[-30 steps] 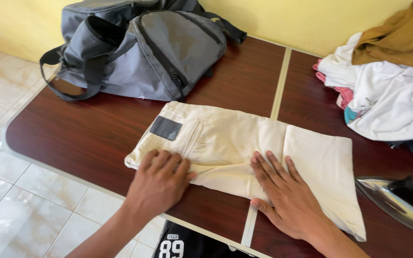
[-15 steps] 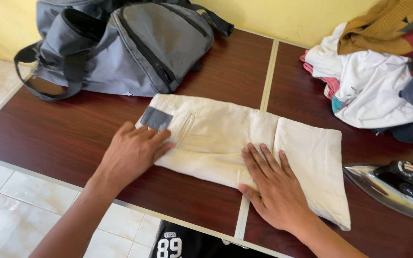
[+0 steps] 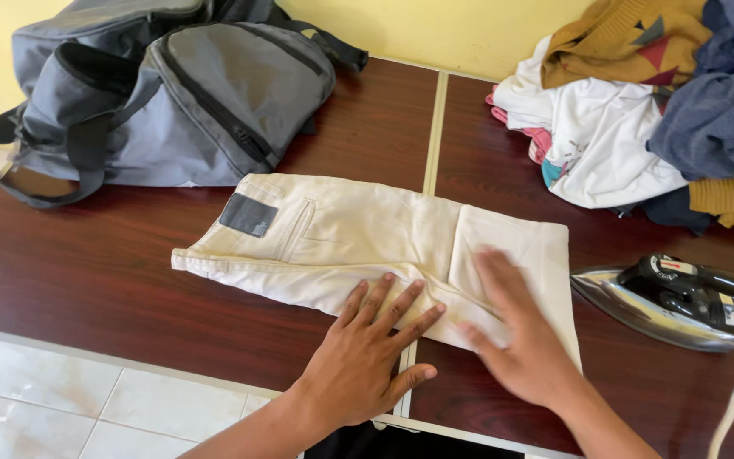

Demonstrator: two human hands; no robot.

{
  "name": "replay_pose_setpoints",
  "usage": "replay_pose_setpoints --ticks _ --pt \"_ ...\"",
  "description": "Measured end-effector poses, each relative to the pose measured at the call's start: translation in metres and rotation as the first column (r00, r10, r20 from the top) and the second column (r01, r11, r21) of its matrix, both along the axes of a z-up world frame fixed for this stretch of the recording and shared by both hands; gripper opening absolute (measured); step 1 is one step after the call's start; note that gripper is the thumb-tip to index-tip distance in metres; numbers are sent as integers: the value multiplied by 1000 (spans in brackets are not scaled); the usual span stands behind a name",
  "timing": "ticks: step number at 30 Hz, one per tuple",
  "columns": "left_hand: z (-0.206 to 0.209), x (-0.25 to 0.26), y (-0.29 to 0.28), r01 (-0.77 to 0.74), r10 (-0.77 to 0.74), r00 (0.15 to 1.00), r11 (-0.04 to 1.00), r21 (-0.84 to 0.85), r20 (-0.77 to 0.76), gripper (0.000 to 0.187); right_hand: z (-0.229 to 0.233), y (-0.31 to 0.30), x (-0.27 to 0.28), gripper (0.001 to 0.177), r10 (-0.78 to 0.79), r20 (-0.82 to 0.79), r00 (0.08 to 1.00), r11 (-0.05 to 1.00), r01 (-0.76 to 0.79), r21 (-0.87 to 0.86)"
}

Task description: The person irons a pair of white trousers on a wooden table, smoothing the fabric with an iron and folding the garment. The person then places the folded trousers into a gray backpack.

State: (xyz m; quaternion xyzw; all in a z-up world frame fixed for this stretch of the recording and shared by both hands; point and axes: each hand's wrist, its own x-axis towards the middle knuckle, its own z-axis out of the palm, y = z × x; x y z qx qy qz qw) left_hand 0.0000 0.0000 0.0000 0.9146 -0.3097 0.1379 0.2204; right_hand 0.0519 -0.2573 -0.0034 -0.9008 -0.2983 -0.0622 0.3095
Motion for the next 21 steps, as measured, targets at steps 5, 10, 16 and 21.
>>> replay_pose_setpoints --ticks 5,10,16,21 --pt "-1 4 -16 -33 38 996 998 60 -87 58 1 -59 -23 88 -696 3 718 648 630 -428" --pt "-10 11 -28 -54 54 995 999 11 -81 44 7 -69 -35 88 -745 -378 550 667 634 -391" --pt "-7 19 -19 -3 -11 991 995 -105 -137 42 30 -46 -29 60 -595 -561 576 666 743 58" --pt "-2 14 -23 -17 -6 987 989 -144 -158 37 63 -2 -45 55 -503 -280 818 747 574 336"
